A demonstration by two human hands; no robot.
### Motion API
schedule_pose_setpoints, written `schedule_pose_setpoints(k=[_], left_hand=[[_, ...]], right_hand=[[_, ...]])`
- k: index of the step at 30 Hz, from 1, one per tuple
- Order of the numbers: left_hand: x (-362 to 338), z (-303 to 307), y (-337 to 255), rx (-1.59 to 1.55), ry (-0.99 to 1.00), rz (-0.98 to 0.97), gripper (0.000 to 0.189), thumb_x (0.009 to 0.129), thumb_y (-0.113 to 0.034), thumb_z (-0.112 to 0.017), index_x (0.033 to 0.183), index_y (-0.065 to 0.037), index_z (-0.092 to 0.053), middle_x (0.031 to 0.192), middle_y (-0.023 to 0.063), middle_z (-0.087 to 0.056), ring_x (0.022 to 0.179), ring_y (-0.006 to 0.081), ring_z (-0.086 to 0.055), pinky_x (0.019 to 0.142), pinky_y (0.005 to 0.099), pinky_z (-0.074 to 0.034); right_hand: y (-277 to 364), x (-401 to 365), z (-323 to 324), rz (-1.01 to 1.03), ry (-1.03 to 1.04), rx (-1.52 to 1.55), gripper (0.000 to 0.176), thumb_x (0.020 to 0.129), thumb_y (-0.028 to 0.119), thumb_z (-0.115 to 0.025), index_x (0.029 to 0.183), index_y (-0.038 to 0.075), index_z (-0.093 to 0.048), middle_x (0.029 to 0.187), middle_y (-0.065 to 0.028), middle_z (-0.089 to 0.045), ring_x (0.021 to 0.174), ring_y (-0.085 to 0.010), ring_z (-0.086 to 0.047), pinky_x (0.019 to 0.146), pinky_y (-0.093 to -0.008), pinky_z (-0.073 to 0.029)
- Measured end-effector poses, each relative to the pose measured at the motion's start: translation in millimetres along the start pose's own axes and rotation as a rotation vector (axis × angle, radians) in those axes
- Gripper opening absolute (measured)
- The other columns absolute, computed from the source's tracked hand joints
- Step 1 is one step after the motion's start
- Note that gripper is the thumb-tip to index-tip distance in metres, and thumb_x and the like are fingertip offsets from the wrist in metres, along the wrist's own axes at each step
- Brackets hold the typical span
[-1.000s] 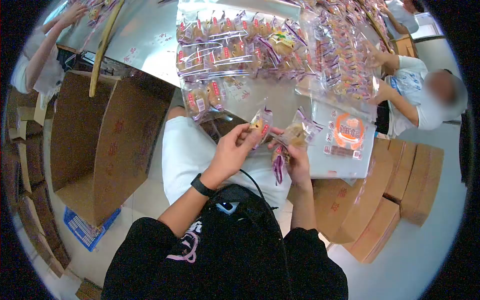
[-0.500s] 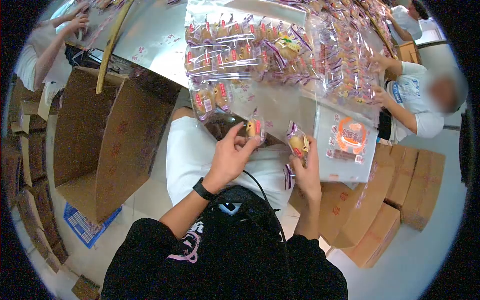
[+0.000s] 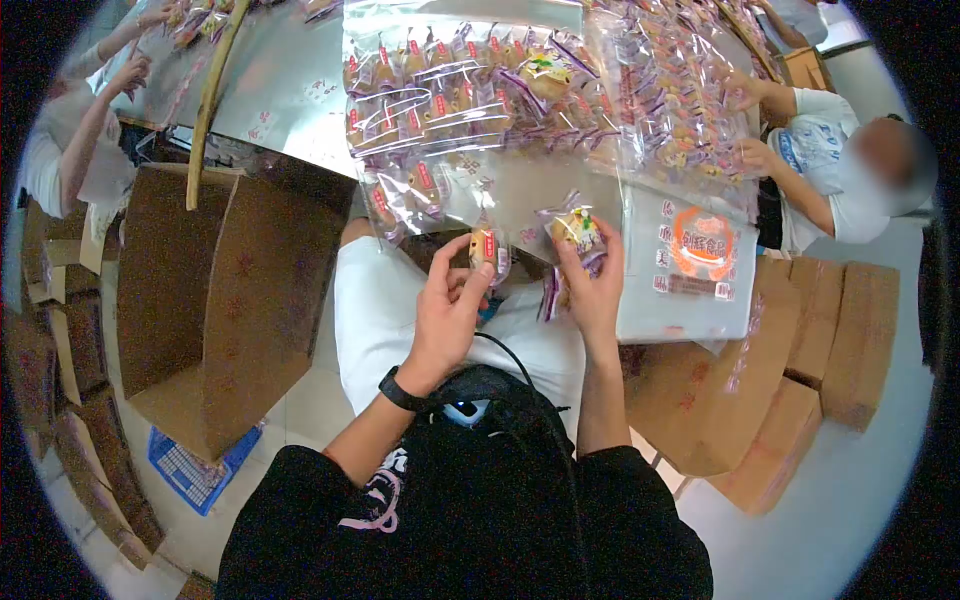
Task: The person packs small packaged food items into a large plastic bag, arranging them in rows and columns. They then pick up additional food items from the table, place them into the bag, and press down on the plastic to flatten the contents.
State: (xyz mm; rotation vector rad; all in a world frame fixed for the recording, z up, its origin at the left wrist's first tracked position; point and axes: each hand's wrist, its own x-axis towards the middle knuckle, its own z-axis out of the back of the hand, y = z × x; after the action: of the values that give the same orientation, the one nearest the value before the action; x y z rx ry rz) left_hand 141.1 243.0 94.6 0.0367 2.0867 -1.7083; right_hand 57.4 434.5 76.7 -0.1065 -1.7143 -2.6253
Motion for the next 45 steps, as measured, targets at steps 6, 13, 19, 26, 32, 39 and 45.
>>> schedule_pose_setpoints(k=[6,13,19,26,32,39,45], left_hand=[[22.4,-11.8,5.1,-0.144,-0.05,0.01,0.062,0.106,-0.028,-0.061,0.158,-0.008,-0.034,0.096,0.0055,-0.068,0.075,0.0094,-0.06,0.064,0.0228,-0.049],[43.7,-33.2,12.4,-0.083,-0.012,-0.07,0.089,0.098,-0.023,-0.073,0.162,0.003,-0.017,0.105,0.0143,-0.069,0.085,0.0126,-0.066,0.069,0.0259,-0.055],[42.2,-22.1,9.3,0.327,-0.209,-0.273,0.07,0.095,-0.014,-0.075,0.154,0.001,-0.041,0.119,0.018,-0.052,0.078,0.0169,-0.068,0.065,0.0278,-0.057],[38.4,-16.5,8.7,0.745,-0.435,-0.69,0.048,0.09,-0.014,-0.078,0.135,-0.007,-0.063,0.104,0.0124,-0.056,0.084,0.0254,-0.058,0.069,0.0347,-0.051],[46.1,-8.5,-0.1,1.108,-0.511,-0.937,0.039,0.086,-0.025,-0.08,0.123,-0.012,-0.072,0.129,0.0121,-0.064,0.12,0.0356,-0.056,0.106,0.0547,-0.035],[57.3,4.6,-11.7,1.229,-0.293,-0.862,0.047,0.082,-0.019,-0.079,0.127,-0.015,-0.07,0.148,0.0083,-0.057,0.141,0.0337,-0.047,0.123,0.0599,-0.023],[57.0,13.1,-19.3,1.186,-0.363,-0.843,0.051,0.079,-0.017,-0.081,0.128,-0.011,-0.069,0.137,0.0054,-0.063,0.135,0.0337,-0.05,0.121,0.0594,-0.025]], right_hand=[[-10.3,14.5,-23.7,0.063,-0.13,0.225,0.06,0.085,0.012,-0.083,0.139,0.003,-0.057,0.126,-0.0163,-0.063,0.115,-0.0289,-0.062,0.101,-0.0394,-0.049],[21.2,28.8,-33.0,0.171,0.043,-0.082,0.078,0.078,0.015,-0.086,0.147,0.005,-0.049,0.129,-0.0212,-0.065,0.119,-0.0328,-0.064,0.099,-0.0437,-0.052],[17.7,31.8,-36.5,0.378,0.274,0.048,0.066,0.084,0.01,-0.079,0.144,0.005,-0.052,0.14,-0.0157,-0.061,0.119,-0.0314,-0.065,0.101,-0.0417,-0.052],[14.4,42.2,-35.9,0.039,0.135,0.327,0.051,0.09,0.011,-0.077,0.137,0.004,-0.059,0.127,-0.0098,-0.065,0.096,-0.0156,-0.063,0.085,-0.0313,-0.053],[23.2,62.1,-31.0,-0.041,0.112,0.188,0.033,0.092,0.024,-0.079,0.115,0.0,-0.072,0.112,-0.0094,-0.072,0.091,-0.0152,-0.066,0.081,-0.0332,-0.053],[56.6,66.6,-41.1,0.347,0.414,-0.041,0.047,0.09,0.025,-0.078,0.133,0.01,-0.068,0.135,-0.0155,-0.063,0.118,-0.026,-0.065,0.098,-0.037,-0.051],[34.7,67.9,-45.2,0.367,0.492,-0.057,0.066,0.092,0.016,-0.071,0.152,0.006,-0.047,0.143,-0.0243,-0.056,0.13,-0.0328,-0.056,0.107,-0.0419,-0.047]])
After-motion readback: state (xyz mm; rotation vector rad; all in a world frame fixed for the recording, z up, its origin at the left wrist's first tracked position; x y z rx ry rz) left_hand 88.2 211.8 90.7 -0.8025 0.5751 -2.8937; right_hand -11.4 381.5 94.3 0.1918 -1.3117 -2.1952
